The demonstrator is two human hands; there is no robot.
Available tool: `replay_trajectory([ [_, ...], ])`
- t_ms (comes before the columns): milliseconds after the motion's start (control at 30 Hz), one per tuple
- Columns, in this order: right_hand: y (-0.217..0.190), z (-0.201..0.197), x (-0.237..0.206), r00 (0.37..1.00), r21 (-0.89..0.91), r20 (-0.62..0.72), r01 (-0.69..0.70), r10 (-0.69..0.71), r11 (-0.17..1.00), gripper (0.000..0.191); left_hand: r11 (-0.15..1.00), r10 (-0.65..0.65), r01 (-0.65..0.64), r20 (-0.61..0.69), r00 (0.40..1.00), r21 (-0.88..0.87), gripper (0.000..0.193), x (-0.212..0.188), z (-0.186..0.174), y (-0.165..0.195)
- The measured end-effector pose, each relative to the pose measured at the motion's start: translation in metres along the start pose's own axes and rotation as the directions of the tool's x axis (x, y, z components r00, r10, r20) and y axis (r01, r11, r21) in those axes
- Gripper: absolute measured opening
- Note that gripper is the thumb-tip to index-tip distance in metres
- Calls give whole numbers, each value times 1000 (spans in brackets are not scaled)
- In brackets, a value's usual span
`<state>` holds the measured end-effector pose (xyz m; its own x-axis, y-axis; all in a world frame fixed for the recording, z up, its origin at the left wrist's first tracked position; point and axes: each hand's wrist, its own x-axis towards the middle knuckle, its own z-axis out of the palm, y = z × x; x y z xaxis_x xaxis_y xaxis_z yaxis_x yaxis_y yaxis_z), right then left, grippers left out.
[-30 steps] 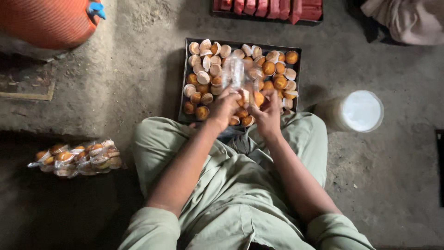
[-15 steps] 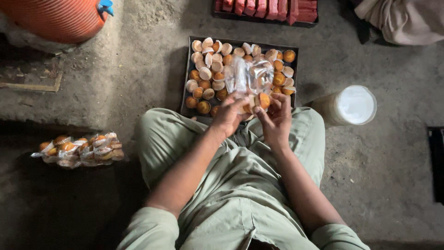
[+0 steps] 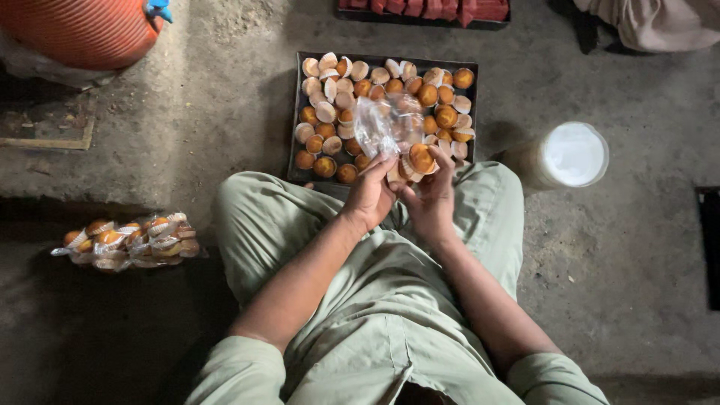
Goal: The person sits on the floor in front of a tray of small baked cakes in paper cups. They open clear plastic bags, place several cakes into each bag by hand, tie the bags closed, and set the filled bags on the floor beside them.
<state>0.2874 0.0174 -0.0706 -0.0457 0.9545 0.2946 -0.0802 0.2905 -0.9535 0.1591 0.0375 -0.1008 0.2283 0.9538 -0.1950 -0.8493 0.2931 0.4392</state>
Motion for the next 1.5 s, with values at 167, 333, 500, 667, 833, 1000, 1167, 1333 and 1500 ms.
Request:
replay_trajectory([
  [167, 11, -3, -10, 994, 68, -43, -97, 100, 993, 88, 1000, -15, 14, -34, 999, -16, 39, 3, -10, -19],
  [333, 10, -21, 1, 967, 179, 46, -255, 250, 950, 86, 948, -106, 113, -40, 994, 296, 52, 18, -17, -7],
  [500, -19, -56, 12, 979, 157, 9, -201, 202, 967, 77, -500, 171, 197, -127, 977, 843, 37, 19, -36, 60],
  [667, -57, -45, 13, 973, 1, 232, 2, -2, 1000, 71, -562, 2, -84, 103, 995, 823, 18, 25, -28, 62],
  [833, -81, -36, 42, 754, -552, 623, 234, 209, 801, 54, -369, -330, 62, -192, 924, 927, 56, 33, 14, 62],
  [1000, -65, -42, 52, 793, -585, 584, 261, 175, 768, 48, 106, -458, 153, -89, 884, 983, 70, 37, 41, 76],
  [1167, -9, -33, 77, 461, -811, 572, 445, 679, 381, 31, -138, -343, -12, -36, 939, 990, 57, 52, 56, 47],
  [1333, 11, -28, 93, 483, -681, 730, 453, 483, 576, 27, -264, -302, -124, 40, 952, 957, 48, 64, 66, 39],
  [1500, 12, -23, 98, 481, -673, 737, 467, 474, 573, 23, 176, -212, -140, 176, 961, 974, 53, 58, 59, 44],
])
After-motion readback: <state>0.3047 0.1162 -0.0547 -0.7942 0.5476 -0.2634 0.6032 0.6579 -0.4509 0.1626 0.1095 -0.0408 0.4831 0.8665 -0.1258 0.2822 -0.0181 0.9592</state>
